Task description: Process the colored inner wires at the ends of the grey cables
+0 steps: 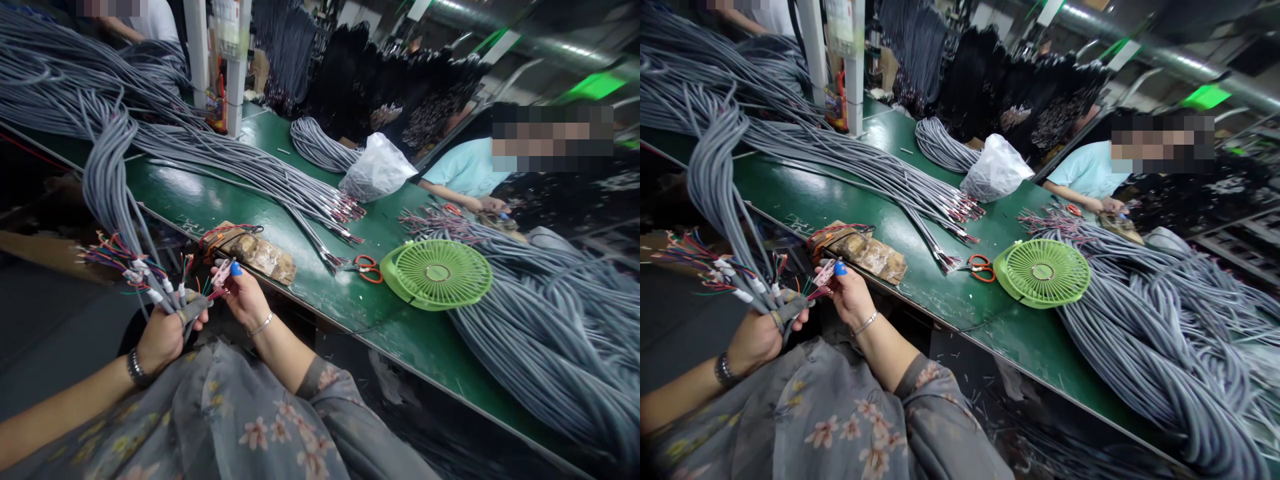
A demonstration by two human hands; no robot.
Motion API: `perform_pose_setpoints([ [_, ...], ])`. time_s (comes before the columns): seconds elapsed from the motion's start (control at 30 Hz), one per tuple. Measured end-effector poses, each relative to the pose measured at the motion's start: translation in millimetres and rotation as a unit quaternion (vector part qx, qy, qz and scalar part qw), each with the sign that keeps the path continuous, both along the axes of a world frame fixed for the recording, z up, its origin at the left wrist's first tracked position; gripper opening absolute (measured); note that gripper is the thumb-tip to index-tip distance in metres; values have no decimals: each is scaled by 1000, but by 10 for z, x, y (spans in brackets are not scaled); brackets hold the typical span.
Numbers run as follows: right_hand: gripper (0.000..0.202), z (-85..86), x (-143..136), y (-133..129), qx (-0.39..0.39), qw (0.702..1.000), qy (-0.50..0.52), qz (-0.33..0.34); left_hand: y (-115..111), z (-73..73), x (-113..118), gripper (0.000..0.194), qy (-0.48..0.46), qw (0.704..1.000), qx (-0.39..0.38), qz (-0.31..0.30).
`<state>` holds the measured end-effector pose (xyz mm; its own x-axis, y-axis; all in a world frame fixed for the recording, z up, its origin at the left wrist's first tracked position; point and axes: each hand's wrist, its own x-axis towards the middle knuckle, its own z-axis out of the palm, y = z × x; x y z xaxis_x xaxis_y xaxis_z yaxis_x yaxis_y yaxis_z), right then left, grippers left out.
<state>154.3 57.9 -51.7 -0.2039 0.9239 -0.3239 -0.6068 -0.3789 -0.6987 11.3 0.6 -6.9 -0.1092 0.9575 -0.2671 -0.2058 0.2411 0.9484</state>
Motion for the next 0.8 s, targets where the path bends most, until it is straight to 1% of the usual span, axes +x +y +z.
perform_pose_setpoints([
  [0.07, 35, 8, 0, 5, -9, 1000, 3, 3, -5, 9, -4, 40, 1, 1000, 5, -1],
  [0.13, 43, 19, 27, 12, -12, 1000, 2, 24, -16, 27, -12, 39, 3, 1000, 8, -3],
  [0.23, 57, 3, 114, -18, 6, 995, -10, 96, -47, 54, -29, 38, 5, 1000, 2, -7],
  [0.3, 64, -42, 170, -96, 36, 989, -23, 144, -73, 55, -46, 38, 9, 1000, 1, -10],
  [0.33, 66, -70, 185, -152, 56, 986, -29, 155, -85, 46, -57, 39, 15, 1000, 3, -12],
  [0.37, 69, -98, 189, -216, 75, 985, -36, 154, -96, 33, -69, 39, 23, 1000, 5, -15],
  [0.43, 68, -142, 159, -345, 105, 986, -52, 120, -110, -6, -95, 40, 44, 999, 6, -31],
  [0.53, 55, -149, 82, -464, 114, 988, -75, 76, -108, -69, -131, 38, 75, 995, 9, -66],
  [0.6, 50, -118, 62, -469, 116, 986, -84, 83, -89, -96, -153, 34, 89, 990, 7, -106],
  [0.7, 53, -55, 99, -417, 137, 977, -108, 121, -52, -101, -175, 25, 94, 979, -13, -181],
  [0.77, 55, -28, 129, -391, 146, 973, -122, 131, -37, -88, -176, 21, 90, 974, -25, -204],
  [0.8, 56, -23, 135, -387, 145, 973, -125, 128, -35, -80, -171, 21, 85, 976, -28, -201],
])
